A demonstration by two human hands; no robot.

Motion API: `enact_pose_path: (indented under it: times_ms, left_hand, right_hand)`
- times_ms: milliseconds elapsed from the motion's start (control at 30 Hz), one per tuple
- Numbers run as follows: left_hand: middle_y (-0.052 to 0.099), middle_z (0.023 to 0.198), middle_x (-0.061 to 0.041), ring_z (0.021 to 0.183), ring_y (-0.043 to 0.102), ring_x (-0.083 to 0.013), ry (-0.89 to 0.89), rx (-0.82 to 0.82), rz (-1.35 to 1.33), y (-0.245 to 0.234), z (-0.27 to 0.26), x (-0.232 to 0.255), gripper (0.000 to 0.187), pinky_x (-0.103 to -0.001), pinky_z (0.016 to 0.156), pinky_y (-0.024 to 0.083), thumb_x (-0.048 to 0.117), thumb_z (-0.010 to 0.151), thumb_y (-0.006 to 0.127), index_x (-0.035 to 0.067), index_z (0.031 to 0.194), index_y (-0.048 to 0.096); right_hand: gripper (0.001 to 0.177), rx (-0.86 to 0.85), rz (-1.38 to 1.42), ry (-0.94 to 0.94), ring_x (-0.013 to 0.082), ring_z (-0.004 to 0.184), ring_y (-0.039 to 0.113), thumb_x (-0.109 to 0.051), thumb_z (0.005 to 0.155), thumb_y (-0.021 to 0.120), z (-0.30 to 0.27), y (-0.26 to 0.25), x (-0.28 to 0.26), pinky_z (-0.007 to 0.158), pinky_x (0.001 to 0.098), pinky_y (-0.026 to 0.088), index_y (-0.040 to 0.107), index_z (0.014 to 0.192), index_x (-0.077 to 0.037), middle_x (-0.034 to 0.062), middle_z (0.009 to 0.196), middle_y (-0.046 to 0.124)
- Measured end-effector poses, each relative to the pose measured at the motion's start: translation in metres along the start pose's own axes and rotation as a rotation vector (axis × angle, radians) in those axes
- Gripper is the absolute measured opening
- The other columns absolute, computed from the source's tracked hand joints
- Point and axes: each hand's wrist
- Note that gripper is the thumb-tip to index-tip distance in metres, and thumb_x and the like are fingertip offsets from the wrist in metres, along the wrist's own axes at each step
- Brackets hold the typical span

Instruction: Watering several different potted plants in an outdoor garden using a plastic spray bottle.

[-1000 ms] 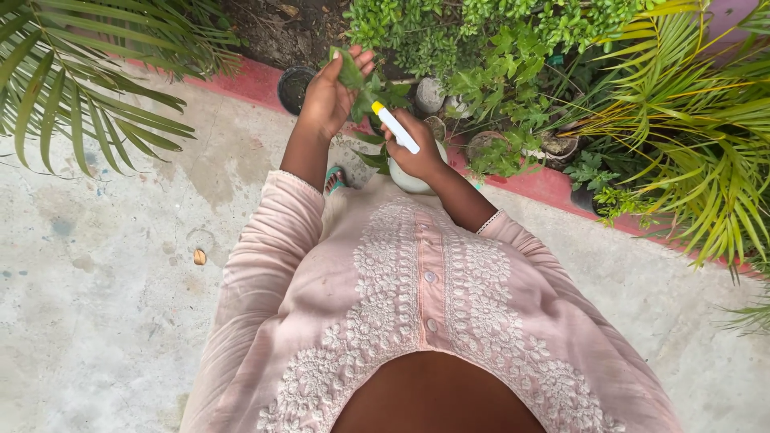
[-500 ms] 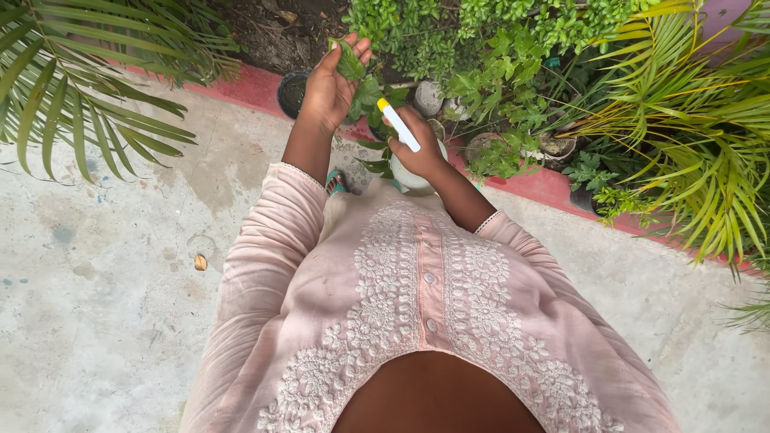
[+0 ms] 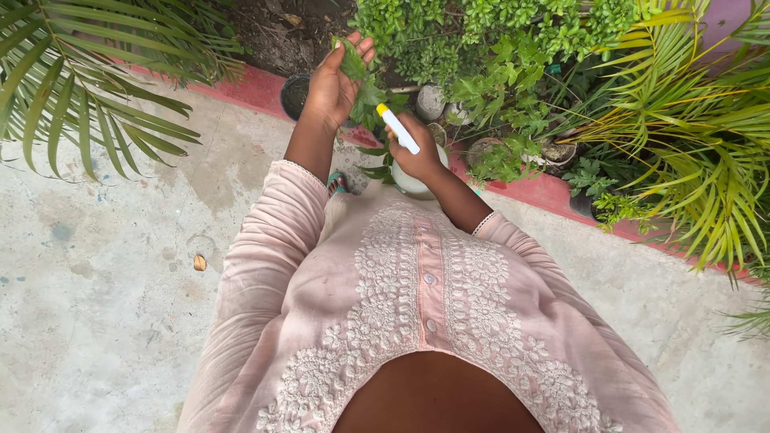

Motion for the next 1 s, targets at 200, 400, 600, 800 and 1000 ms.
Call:
enact_pose_path:
  times_ms: [200, 400, 600, 800, 1000]
  left_hand:
    - [0.066, 0.14, -0.016, 0.133, 0.06, -0.0255, -0.022, 0.004, 0.029, 0.001, -0.001, -0.002, 0.045, -0.039, 0.119, 0.038, 0.029, 0.11, 0.039, 0.002, 0.144, 0.051]
    - [0.065, 0.14, -0.015, 0.133, 0.059, -0.0249, -0.051, 0.011, 0.028, 0.006, -0.005, -0.001, 0.048, -0.039, 0.119, 0.037, 0.034, 0.111, 0.036, 0.003, 0.144, 0.049]
    - [0.064, 0.142, -0.016, 0.135, 0.059, -0.0261, -0.065, -0.044, -0.019, 0.004, -0.003, 0.0, 0.049, -0.037, 0.119, 0.039, 0.033, 0.11, 0.035, 0.002, 0.145, 0.049]
    - [0.063, 0.143, -0.016, 0.135, 0.059, -0.0258, -0.071, -0.046, -0.037, 0.008, -0.003, 0.002, 0.05, -0.036, 0.12, 0.039, 0.032, 0.109, 0.036, 0.001, 0.147, 0.048]
    - [0.064, 0.14, -0.014, 0.134, 0.055, -0.0283, 0.021, 0.157, 0.201, 0.028, -0.015, 0.007, 0.052, -0.043, 0.117, 0.04, 0.037, 0.106, 0.045, 0.004, 0.146, 0.051]
  right_hand:
    - [0.037, 0.069, -0.022, -0.275, 0.021, 0.099, 0.068, 0.009, 0.077, 0.063, 0.004, -0.006, -0.017, 0.088, 0.033, 0.053, 0.062, 0.113, -0.002, 0.0105, 0.105, 0.066]
    - [0.024, 0.083, -0.03, -0.076, 0.0205, 0.085, 0.068, 0.007, 0.082, 0.063, 0.006, -0.004, -0.011, 0.078, 0.0324, 0.054, 0.062, 0.104, -0.004, 0.0089, 0.093, 0.067]
    - [0.027, 0.108, -0.047, -0.145, 0.0209, 0.087, 0.071, 0.007, 0.083, 0.062, 0.006, -0.002, -0.01, 0.08, 0.0331, 0.056, 0.063, 0.108, -0.005, 0.0078, 0.093, 0.068]
    - [0.035, 0.113, -0.031, -0.258, 0.0252, 0.096, 0.07, 0.008, 0.08, 0.06, 0.01, -0.009, -0.029, 0.084, 0.0365, 0.055, 0.061, 0.113, -0.003, 0.0107, 0.101, 0.067]
    - [0.025, 0.097, -0.12, -0.098, 0.0207, 0.085, 0.071, 0.006, 0.082, 0.063, 0.008, -0.01, -0.014, 0.076, 0.0329, 0.055, 0.062, 0.105, -0.004, 0.0086, 0.092, 0.069]
Point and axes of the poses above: each hand's wrist, its own z-axis towards the middle knuckle, its own y-axis out of the palm, x = y × z
